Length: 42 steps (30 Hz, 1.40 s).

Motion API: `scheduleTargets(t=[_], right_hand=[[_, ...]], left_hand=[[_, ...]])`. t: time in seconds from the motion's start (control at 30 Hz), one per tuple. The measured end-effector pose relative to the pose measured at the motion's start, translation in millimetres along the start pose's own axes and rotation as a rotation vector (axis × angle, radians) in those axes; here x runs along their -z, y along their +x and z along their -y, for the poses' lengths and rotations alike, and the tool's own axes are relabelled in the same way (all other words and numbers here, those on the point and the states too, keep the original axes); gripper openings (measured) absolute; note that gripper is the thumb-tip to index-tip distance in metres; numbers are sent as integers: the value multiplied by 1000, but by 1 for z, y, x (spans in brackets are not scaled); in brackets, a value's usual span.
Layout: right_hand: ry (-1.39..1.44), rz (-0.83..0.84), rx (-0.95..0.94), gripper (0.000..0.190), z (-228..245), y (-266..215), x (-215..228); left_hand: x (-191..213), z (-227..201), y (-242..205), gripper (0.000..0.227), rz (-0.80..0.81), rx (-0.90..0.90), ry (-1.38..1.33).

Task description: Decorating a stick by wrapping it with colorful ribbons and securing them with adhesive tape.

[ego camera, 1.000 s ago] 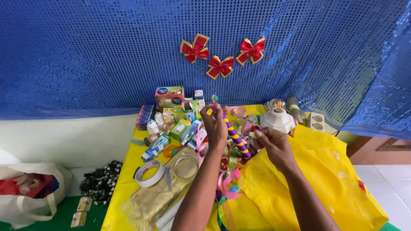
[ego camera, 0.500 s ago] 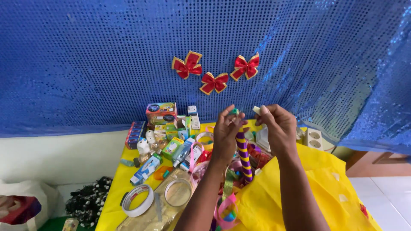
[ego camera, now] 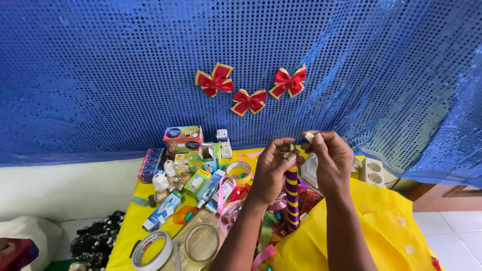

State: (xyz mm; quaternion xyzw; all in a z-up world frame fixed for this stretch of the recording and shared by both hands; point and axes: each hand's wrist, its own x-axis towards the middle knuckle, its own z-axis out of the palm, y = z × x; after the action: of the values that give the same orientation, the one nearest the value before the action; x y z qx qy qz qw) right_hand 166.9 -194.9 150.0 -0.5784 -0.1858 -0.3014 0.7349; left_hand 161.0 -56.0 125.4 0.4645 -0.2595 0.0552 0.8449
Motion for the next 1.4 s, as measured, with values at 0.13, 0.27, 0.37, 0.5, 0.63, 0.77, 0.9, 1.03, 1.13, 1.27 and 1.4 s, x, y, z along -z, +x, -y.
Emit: scheduleTargets(t=[0.13, 0.27, 0.37, 0.5, 0.63, 0.77, 0.9, 1.03, 1.13, 1.27, 1.4], right_hand=[[40, 24, 17, 20, 1, 1, 3], [90, 64, 33, 19, -6, 0, 7], [49, 79, 82, 21, 8, -2, 3], [6, 75, 108, 21, 10, -3, 4], [-9, 70, 115, 20, 3, -2, 6], [-20, 86, 103, 19, 3, -2, 9], [-31, 136, 82, 16, 3, -5, 8], [-24, 146, 95, 17, 9, -5, 3], [-54, 165, 114, 17, 8, -4, 4], [-73, 178, 107, 16, 6, -5, 4], [-84, 192, 117, 16, 4, -6, 2]], left_hand=[[-12, -14, -4, 37, 4, 1, 29], [-20, -14, -7, 32, -29, -19, -7], [-21, -19, -8, 30, -59, -84, 74], [-23, -29, -7, 29, -93, -210, 221], [-23, -31, -6, 26, -124, -258, 265], [-24, -35, -6, 26, -143, -295, 303], [-23, -33, -5, 25, -134, -326, 284], [-23, -35, -7, 24, -129, -319, 294], [-19, -24, -5, 25, -127, -335, 269], [-11, 0, -2, 18, -201, -393, 244], [-12, 2, -2, 17, -245, -444, 216]])
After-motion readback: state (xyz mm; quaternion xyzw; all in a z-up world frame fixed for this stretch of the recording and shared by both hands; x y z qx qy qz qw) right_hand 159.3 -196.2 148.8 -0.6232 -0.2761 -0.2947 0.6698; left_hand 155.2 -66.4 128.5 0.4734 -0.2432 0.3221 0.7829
